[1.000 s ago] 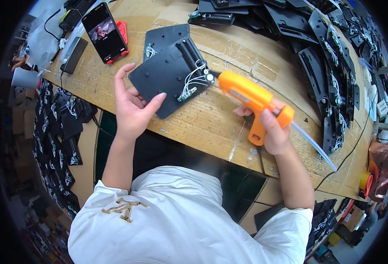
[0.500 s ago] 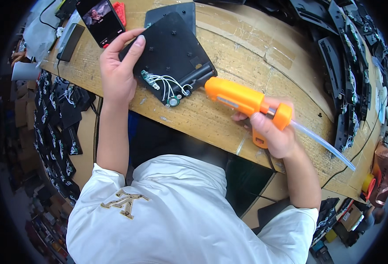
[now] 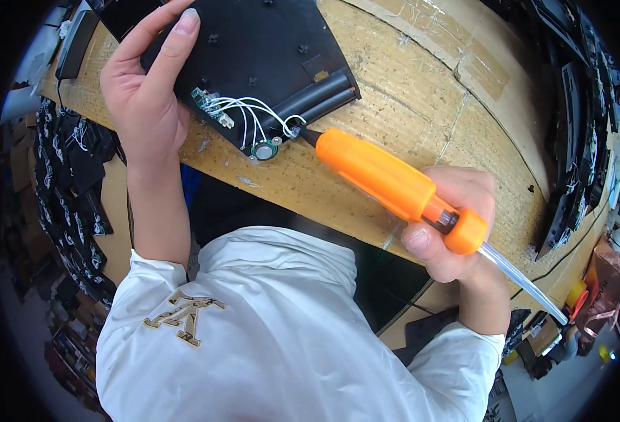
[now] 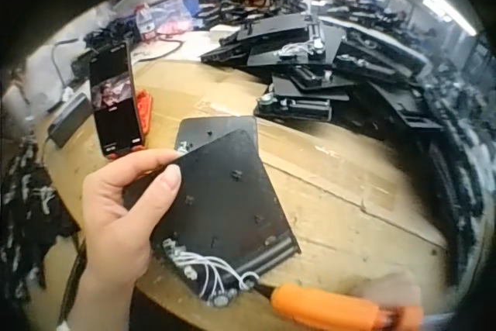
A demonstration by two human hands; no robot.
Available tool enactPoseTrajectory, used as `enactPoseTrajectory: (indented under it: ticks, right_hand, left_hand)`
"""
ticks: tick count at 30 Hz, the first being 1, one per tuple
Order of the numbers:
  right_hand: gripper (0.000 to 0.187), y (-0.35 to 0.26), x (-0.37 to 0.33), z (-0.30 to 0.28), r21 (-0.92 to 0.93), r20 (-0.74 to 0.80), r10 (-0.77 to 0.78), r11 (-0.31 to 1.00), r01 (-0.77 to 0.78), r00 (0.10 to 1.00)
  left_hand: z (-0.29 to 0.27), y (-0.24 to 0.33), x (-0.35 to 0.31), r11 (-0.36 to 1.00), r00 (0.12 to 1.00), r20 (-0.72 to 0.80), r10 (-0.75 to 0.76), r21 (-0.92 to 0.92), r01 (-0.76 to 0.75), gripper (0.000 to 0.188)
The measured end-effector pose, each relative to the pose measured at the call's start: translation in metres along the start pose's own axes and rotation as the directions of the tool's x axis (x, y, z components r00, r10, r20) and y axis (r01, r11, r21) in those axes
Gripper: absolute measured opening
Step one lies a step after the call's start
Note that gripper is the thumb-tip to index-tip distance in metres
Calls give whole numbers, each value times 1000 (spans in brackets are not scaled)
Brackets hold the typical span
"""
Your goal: The person uses a hot glue gun to apply adhesive to the internal components of small black electronic devices. They handle the devices one by one, applying glue to wires and circuit boards, then placing them on a table.
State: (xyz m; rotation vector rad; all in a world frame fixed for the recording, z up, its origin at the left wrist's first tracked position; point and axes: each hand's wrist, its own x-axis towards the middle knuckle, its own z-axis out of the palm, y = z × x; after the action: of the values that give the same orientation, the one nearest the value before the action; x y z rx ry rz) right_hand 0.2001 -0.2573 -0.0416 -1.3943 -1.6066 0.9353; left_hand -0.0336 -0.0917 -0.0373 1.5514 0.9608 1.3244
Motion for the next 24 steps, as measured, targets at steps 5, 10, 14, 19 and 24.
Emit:
enactPoseTrajectory:
  ticks: [5, 10, 14, 19, 24]
  right_hand:
    - [53, -1, 1, 4, 62, -25, 16, 998, -15, 1000]
    - [57, -7, 5, 0, 205, 43, 123, 970, -129, 992]
    - [64, -12, 0, -2, 334, 36, 240, 912, -238, 970]
    - [68, -6, -5, -5, 365, 22, 307, 883, -294, 951]
    - [69, -1, -2, -6, 460, 52, 276, 846, -269, 960]
  left_hand:
    - [2, 4, 1, 997, 997, 36, 69, -48, -67, 17]
    - [8, 18, 2, 981, 973, 126, 191, -19, -191, 18]
    - [5, 7, 10, 987, 979, 130, 157, -35, -154, 17]
    - [-6, 2, 11, 996, 997, 71, -44, 81, 38, 22]
    - [-34, -34, -1, 992, 992, 72, -106, -61, 110, 23]
